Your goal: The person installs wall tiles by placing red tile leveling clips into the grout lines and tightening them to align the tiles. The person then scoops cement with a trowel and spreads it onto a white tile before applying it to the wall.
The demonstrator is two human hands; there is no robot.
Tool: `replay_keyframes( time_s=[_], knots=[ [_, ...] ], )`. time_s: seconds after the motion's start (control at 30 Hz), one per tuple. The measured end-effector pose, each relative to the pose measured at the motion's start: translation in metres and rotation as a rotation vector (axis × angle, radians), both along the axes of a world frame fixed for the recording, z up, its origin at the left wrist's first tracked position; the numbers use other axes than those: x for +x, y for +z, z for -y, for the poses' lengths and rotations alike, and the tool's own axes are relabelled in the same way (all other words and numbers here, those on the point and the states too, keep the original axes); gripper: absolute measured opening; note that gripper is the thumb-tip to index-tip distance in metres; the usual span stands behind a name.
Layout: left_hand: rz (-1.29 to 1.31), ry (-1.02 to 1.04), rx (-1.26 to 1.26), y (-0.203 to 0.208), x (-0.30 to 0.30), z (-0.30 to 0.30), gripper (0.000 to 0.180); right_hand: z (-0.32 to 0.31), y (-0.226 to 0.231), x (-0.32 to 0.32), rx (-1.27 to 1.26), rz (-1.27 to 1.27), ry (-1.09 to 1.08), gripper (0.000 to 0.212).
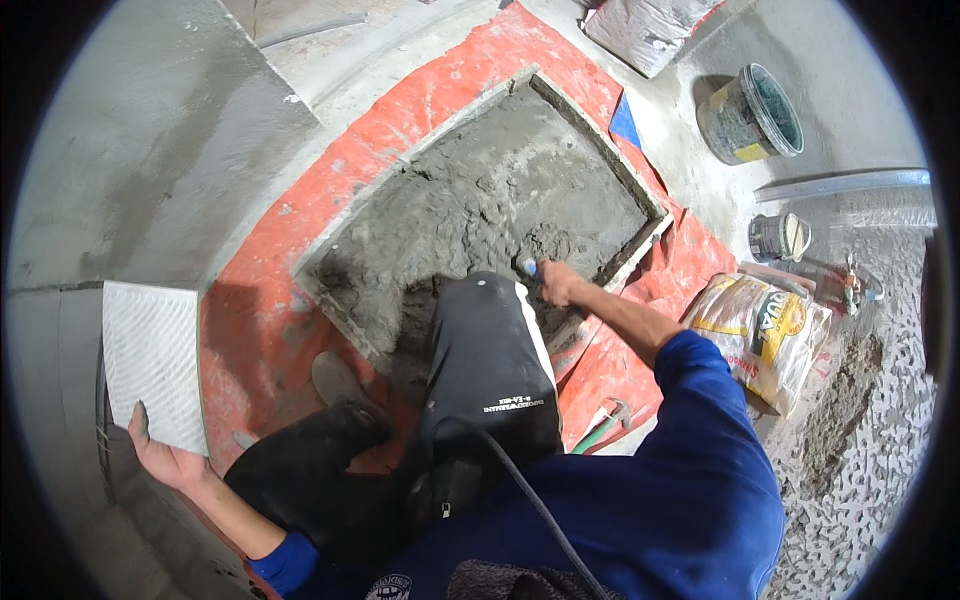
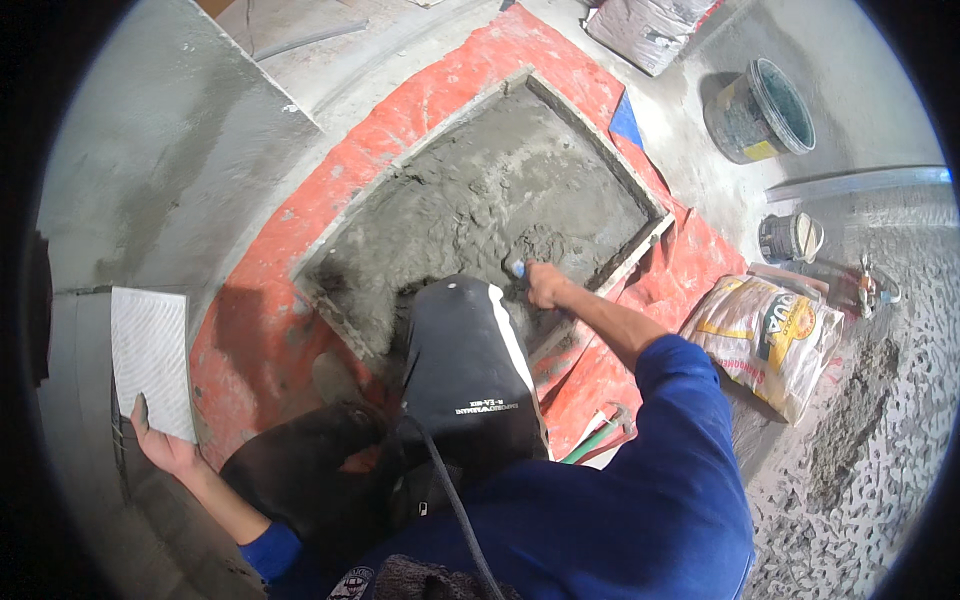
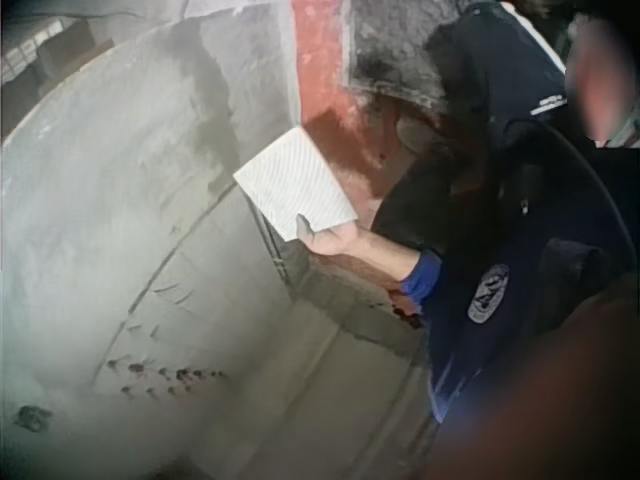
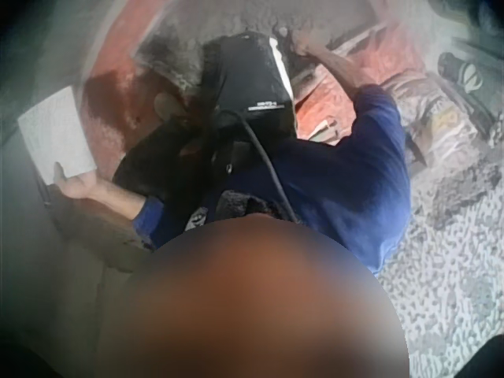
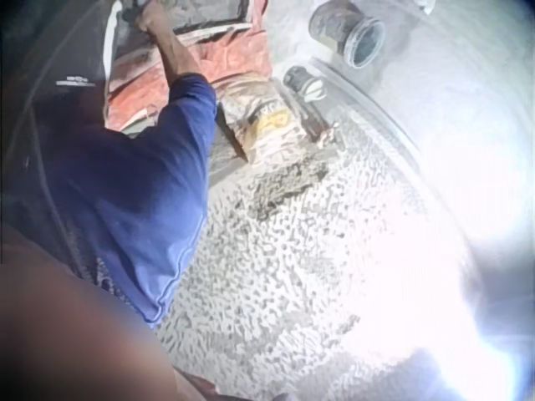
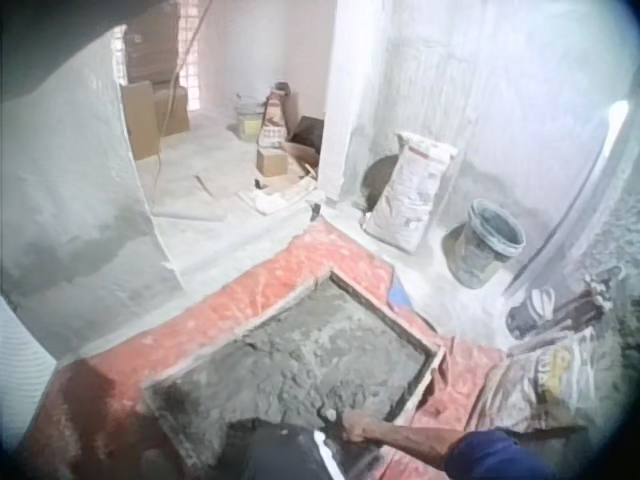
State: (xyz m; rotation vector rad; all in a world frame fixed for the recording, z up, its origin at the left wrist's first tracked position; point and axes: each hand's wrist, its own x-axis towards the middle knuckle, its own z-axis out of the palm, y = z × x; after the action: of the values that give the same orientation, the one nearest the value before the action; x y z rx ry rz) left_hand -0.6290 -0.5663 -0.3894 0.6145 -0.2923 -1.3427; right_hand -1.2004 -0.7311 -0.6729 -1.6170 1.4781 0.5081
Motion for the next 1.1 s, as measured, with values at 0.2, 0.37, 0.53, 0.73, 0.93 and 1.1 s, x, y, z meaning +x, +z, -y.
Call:
replay_keyframes(
  time_s=[0.2,0.37,0.53,0.73,0.93,1.1],
  knots=[
    [-0.018,0.011,-0.039,0.003,-0.016,0.011,0.049,-0.032,0.091,-0.028,-0.513,-0.238,0.292,0.029],
    [-0.066,0.023,-0.058,0.003,-0.023,0.012,0.049,-0.002,0.118,-0.036,-0.499,-0.331,0.272,0.021],
    [-0.042,0.044,-0.068,0.003,-0.023,0.009,0.05,0.052,0.119,-0.037,-0.411,-0.317,0.267,0.031],
    [0.064,0.141,0.06,0.007,-0.03,0.008,0.048,0.157,0.094,-0.027,-0.536,-0.358,0.147,0.035],
    [0.162,0.354,0.196,0.013,-0.04,0.005,0.049,0.231,0.07,0.073,-0.38,-0.37,-0.135,0.022],
    [-0.024,0.172,0.032,0.025,-0.037,0.006,0.043,0.197,0.071,0.161,-0.354,-0.325,0.147,0.019]
  ],
)
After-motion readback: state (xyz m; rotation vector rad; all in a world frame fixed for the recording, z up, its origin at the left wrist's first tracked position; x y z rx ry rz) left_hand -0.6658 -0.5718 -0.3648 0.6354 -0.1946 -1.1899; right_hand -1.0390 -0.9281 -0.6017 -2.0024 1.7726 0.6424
